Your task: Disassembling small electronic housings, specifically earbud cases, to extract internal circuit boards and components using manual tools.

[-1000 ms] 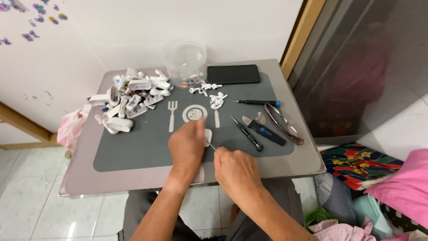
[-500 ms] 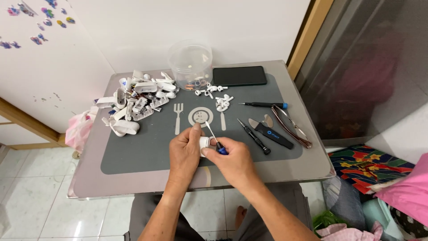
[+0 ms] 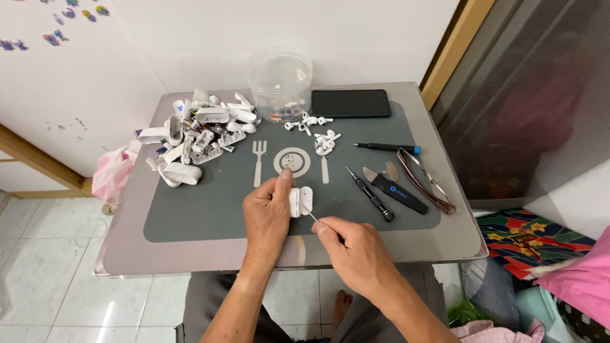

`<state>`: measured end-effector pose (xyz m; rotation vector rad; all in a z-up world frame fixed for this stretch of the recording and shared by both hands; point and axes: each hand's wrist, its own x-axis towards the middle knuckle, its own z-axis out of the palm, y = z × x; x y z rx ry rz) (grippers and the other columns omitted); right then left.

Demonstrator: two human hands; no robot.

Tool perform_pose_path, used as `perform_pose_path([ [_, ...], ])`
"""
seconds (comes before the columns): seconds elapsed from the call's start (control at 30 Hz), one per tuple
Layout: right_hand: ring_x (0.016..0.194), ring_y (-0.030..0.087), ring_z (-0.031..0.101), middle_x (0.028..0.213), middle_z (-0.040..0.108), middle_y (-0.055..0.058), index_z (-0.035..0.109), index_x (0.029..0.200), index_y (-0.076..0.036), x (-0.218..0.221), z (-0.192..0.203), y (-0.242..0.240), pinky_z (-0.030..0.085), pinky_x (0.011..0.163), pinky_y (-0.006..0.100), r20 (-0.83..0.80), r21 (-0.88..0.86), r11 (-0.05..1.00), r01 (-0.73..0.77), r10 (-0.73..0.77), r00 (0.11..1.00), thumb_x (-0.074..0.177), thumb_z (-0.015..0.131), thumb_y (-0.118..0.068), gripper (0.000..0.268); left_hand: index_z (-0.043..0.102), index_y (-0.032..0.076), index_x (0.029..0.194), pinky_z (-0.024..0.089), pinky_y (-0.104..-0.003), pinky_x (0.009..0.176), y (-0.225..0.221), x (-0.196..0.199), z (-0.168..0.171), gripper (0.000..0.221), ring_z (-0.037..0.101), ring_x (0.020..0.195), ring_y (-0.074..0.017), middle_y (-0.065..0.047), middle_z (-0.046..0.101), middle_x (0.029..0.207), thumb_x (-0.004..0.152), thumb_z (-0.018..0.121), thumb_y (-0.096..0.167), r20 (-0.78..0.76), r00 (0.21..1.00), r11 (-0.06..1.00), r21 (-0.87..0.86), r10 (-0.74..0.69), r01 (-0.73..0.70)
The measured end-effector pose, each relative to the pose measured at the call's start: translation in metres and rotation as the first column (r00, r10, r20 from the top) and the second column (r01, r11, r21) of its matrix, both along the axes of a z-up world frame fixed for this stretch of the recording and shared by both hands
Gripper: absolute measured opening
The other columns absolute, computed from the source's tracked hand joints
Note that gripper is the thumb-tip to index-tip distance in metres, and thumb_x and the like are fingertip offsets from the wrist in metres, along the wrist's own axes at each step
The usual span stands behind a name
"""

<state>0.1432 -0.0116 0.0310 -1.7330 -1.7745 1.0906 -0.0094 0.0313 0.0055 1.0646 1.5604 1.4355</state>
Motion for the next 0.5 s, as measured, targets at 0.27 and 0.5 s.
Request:
perform_pose_path([
  [0.27,0.067,0.021,0.032,0.061,0.038,0.002,0.052,0.074,-0.014,-0.005,-0.002,-0.001,0.036,0.064,0.035,0.130,0.048,0.998,-0.050,0.043,0.991,0.101,0.049,-0.032,0.033,0.062,0.013,0.061,0.029,-0.029,0.052,0.003,0.002,-0.012,0.048,0.033,0.056,-0.0064,0.009,0.038,0.053,0.102,0.064,0.040,-0.116,0.993,0.992,0.117,-0.033,0.046],
  [0.5,0.065,0.018,0.029,0.061,0.031,0.002,0.049,0.071,-0.013,-0.002,-0.005,-0.003,0.033,0.060,0.035,0.078,0.085,0.996,-0.040,0.033,0.996,0.099,0.048,-0.028,0.031,0.055,0.013,0.058,0.025,-0.029,0.053,0.006,0.001,-0.010,0.052,0.026,0.056,-0.0073,0.008,0.028,0.054,0.103,0.064,0.038,-0.065,0.998,0.994,0.107,0.013,-0.006],
])
